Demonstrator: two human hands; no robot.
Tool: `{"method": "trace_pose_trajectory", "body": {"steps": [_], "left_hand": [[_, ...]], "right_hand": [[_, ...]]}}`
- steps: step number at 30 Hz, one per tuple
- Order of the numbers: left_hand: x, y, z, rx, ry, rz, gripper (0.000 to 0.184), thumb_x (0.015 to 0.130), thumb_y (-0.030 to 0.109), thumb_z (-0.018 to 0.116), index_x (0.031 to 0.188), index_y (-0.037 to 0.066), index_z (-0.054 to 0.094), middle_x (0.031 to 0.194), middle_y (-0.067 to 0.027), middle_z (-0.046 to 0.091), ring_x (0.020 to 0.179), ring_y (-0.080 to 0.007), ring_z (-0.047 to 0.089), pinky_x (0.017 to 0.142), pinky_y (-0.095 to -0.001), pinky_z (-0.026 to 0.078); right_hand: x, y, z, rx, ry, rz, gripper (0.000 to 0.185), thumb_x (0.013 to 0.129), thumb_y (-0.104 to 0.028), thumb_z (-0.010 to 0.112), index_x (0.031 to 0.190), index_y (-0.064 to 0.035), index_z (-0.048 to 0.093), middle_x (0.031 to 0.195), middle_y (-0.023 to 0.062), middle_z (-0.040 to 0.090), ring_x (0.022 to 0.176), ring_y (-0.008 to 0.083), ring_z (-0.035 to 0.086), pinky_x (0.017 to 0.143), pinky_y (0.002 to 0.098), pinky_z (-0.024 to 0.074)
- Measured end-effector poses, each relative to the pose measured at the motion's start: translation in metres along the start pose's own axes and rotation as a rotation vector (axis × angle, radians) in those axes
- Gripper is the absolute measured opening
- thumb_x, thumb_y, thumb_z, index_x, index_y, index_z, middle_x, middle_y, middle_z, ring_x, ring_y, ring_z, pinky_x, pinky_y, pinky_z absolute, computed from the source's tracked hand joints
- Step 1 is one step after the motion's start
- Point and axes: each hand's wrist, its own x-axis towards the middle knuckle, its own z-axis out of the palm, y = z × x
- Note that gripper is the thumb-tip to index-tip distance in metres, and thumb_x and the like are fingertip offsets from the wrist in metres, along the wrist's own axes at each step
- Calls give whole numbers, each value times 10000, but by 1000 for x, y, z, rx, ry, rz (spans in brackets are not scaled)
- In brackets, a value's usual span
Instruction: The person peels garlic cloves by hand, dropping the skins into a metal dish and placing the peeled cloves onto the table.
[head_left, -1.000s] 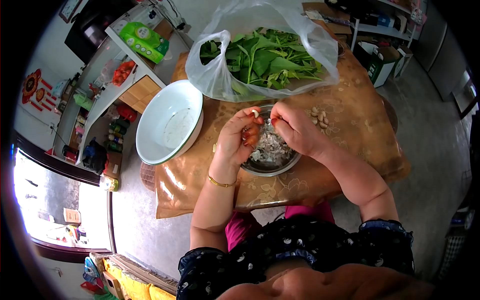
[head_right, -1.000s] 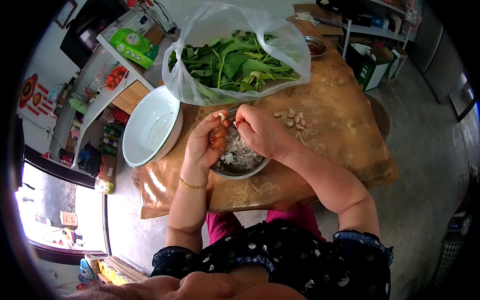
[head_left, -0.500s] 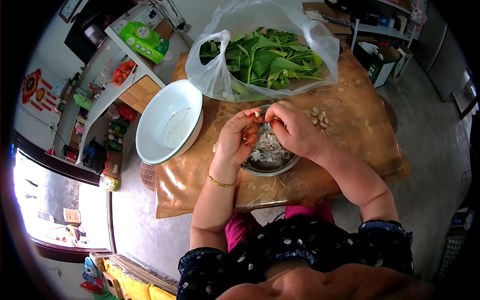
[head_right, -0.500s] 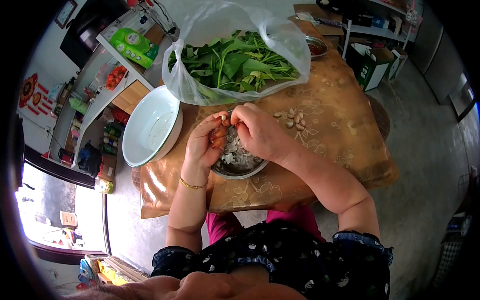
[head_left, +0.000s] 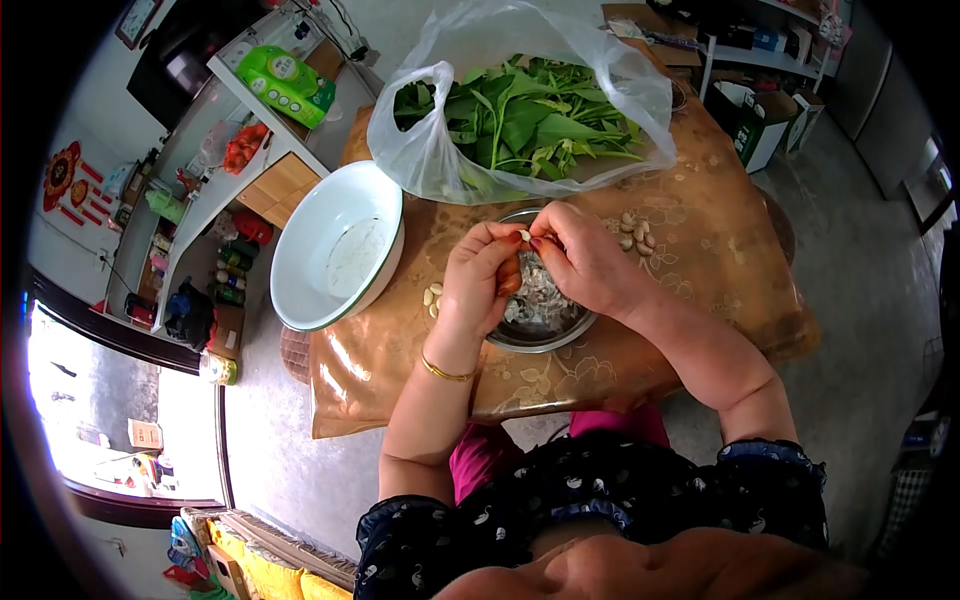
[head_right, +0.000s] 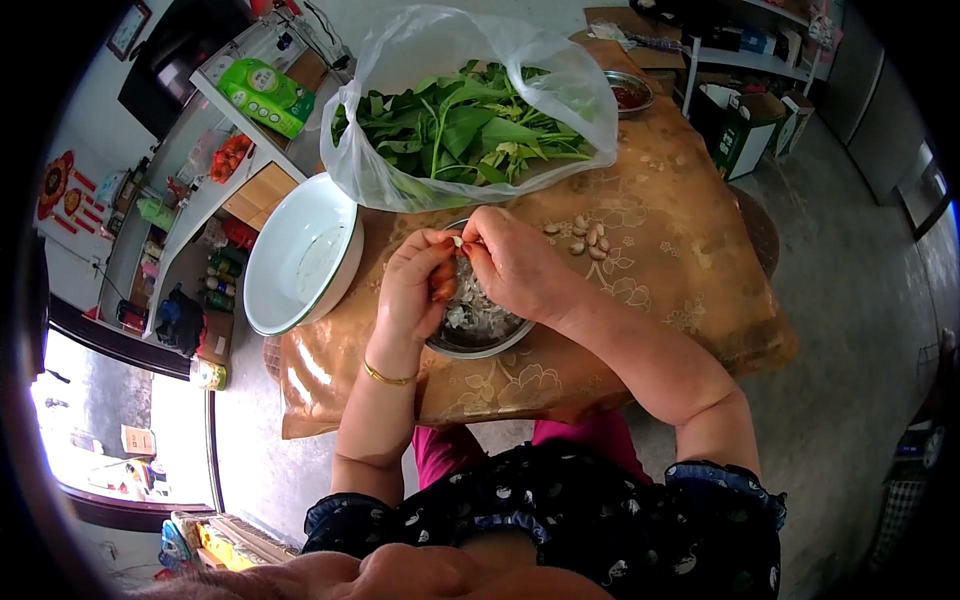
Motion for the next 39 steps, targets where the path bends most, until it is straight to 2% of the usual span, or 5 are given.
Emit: {"method": "trace_pose_trajectory", "body": {"steps": [4,7,13,16,39], "left_hand": [[-1,-3,2,49,23,48,58,882,20,525,926,10,562,629,10,482,475,-45,353,414,-186,285],[-2,-6,3,60,41,81,60,883,16,523,927,11,564,647,2,505,476,-44,356,416,-186,288],[-3,-8,5,104,61,140,62,884,8,519,926,10,565,707,-20,557,483,-45,371,420,-190,303],[-4,-10,7,150,72,177,62,884,11,522,925,10,568,713,-18,559,491,-45,385,423,-190,312],[-2,-5,5,86,74,100,63,893,42,537,944,16,564,653,13,495,491,-37,363,415,-182,292]], "right_hand": [[-1,2,2,-26,8,-5,88,805,6,548,860,10,479,815,194,551,710,358,555,606,399,444],[-2,8,5,-32,45,-19,82,811,46,534,883,15,509,784,133,561,665,214,550,590,303,433],[-3,11,7,31,41,4,80,822,48,531,895,24,511,745,111,582,639,143,542,570,269,430],[-3,9,7,50,51,30,91,773,26,556,850,18,509,793,175,572,683,321,572,588,370,456],[-1,5,6,136,34,80,69,805,3,566,862,18,529,746,145,594,636,240,580,567,323,456]]}}
